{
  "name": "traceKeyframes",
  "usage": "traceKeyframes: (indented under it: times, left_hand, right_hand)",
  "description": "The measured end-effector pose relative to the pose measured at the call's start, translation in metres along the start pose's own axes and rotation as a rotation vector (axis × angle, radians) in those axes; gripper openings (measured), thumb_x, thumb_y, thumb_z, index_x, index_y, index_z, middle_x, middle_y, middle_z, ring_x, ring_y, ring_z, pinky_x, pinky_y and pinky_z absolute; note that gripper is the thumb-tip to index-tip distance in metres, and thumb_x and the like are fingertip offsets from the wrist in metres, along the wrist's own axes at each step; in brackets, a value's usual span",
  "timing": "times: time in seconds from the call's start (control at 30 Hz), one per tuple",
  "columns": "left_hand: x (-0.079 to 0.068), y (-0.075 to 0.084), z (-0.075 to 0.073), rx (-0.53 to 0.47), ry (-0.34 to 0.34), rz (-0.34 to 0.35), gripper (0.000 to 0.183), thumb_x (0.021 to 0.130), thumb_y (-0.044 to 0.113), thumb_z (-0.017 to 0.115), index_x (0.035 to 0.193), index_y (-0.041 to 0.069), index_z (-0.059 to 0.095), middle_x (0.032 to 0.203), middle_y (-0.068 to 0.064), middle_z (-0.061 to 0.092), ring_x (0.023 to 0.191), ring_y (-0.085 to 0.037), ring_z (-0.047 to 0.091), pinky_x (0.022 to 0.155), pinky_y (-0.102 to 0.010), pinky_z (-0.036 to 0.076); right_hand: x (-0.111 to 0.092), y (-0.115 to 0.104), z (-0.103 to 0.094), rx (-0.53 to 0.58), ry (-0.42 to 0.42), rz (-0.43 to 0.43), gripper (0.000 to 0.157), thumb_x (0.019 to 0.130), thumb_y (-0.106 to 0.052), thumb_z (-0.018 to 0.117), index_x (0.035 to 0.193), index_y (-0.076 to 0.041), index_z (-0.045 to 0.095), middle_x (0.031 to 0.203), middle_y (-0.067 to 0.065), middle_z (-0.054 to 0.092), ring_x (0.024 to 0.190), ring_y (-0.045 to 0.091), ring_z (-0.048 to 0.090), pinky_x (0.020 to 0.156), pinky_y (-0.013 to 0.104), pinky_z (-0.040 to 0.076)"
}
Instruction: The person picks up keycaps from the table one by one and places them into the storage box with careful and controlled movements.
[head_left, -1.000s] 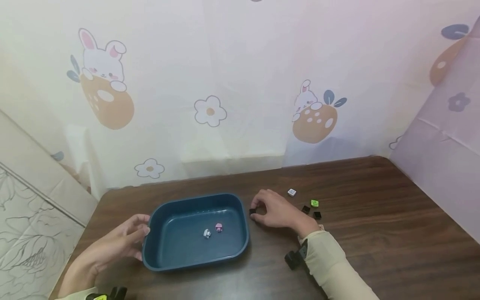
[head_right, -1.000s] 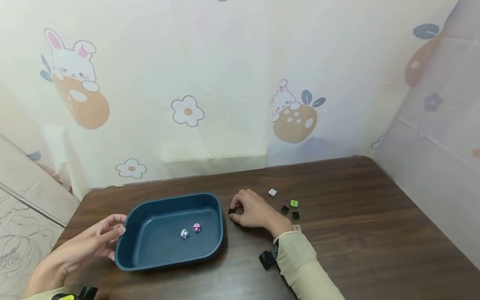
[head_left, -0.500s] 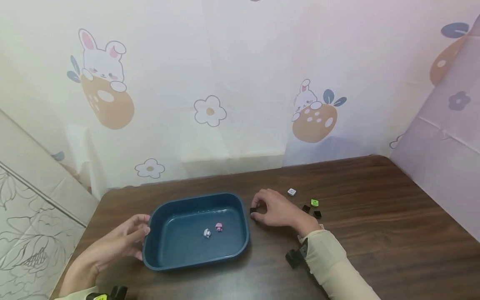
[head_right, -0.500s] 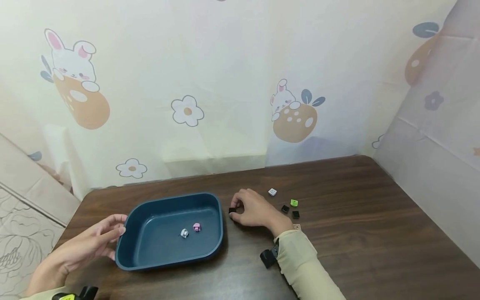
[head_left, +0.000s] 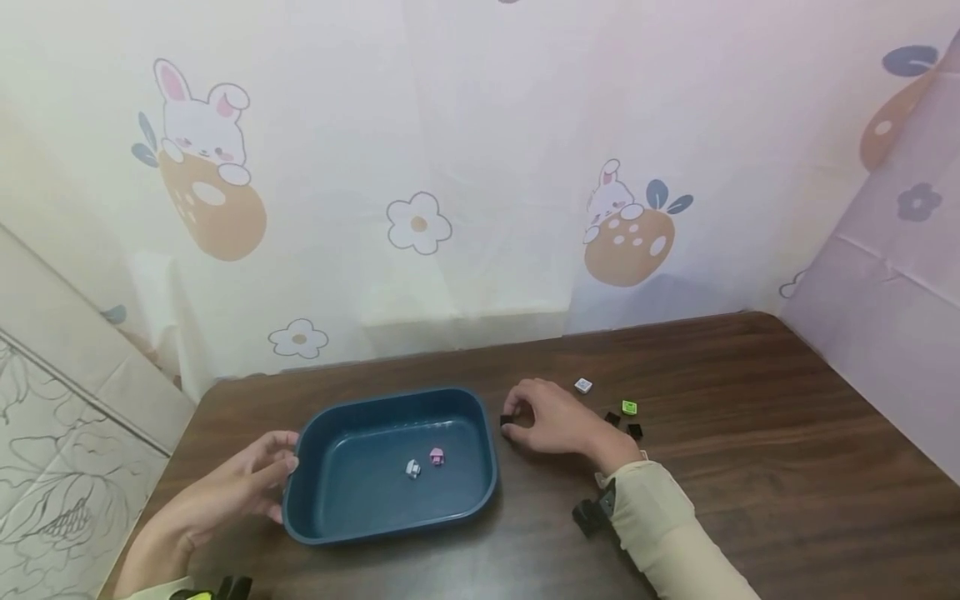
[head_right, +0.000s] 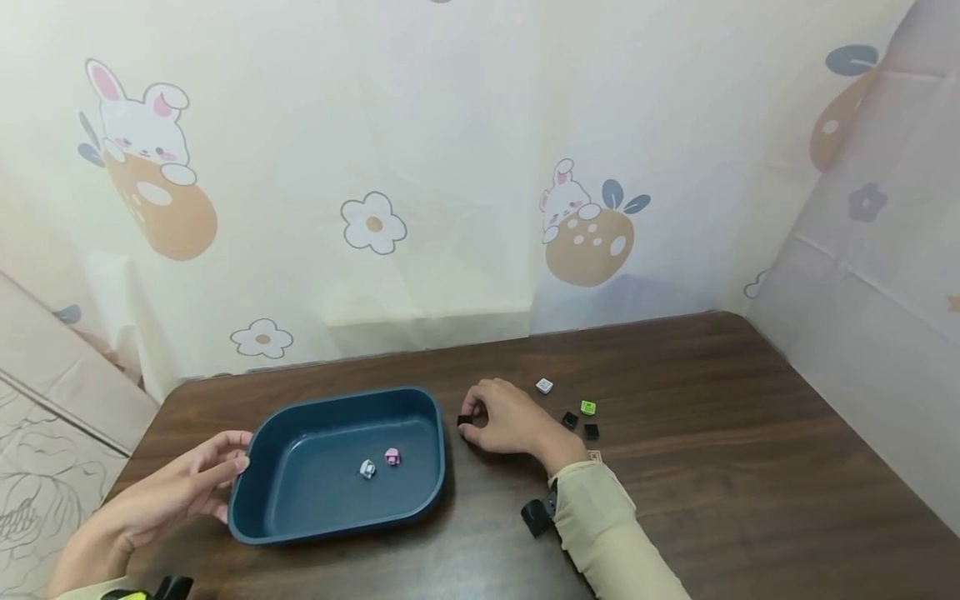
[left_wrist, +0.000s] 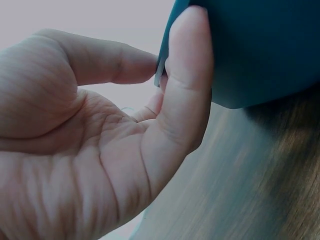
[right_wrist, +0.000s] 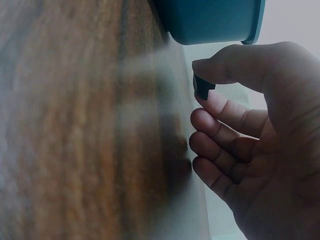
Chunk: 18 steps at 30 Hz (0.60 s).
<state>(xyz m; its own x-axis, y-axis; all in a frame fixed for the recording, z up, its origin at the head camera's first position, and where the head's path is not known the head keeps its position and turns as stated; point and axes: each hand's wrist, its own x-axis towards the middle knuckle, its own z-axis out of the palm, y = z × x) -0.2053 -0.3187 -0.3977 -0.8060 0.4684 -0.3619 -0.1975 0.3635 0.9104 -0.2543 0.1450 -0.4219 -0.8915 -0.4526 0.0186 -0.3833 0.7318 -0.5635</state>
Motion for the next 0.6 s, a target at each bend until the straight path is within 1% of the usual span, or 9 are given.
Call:
traceKeyframes:
  times: [0.33,0.5,0.6]
  left_hand:
    - [0.0024,0.0021,0.0000,-0.014,-0.010,-0.002,0.056,0.113,0.023,0.048,0.150,-0.005,0.017,0.122,-0.012,0.050,0.101,-0.020,0.066,0.076,-0.040,0.063]
    - [0.0014,0.0006,0.0003,-0.009,-0.002,-0.007,0.058,0.113,0.023,0.048,0.151,-0.006,0.016,0.124,-0.015,0.046,0.101,-0.021,0.064,0.076,-0.040,0.063]
    - [0.0007,-0.0003,-0.0002,-0.012,0.002,-0.002,0.055,0.113,0.023,0.048,0.150,-0.005,0.018,0.124,-0.015,0.046,0.101,-0.021,0.064,0.076,-0.040,0.063]
  right_hand:
    - [-0.0012,-0.0036,-0.0042,-0.006,0.001,0.020,0.012,0.093,-0.024,0.079,0.103,-0.020,0.073,0.101,-0.006,0.068,0.098,0.013,0.059,0.094,0.041,0.054]
    - [-0.0009,-0.0039,-0.0050,-0.013,0.006,-0.001,0.012,0.093,-0.024,0.079,0.103,-0.020,0.072,0.101,-0.006,0.068,0.097,0.012,0.059,0.093,0.039,0.054]
    - [-0.0004,-0.0048,-0.0048,-0.017,0.014,-0.007,0.013,0.093,-0.024,0.079,0.104,-0.021,0.072,0.102,-0.007,0.068,0.099,0.012,0.059,0.094,0.040,0.054]
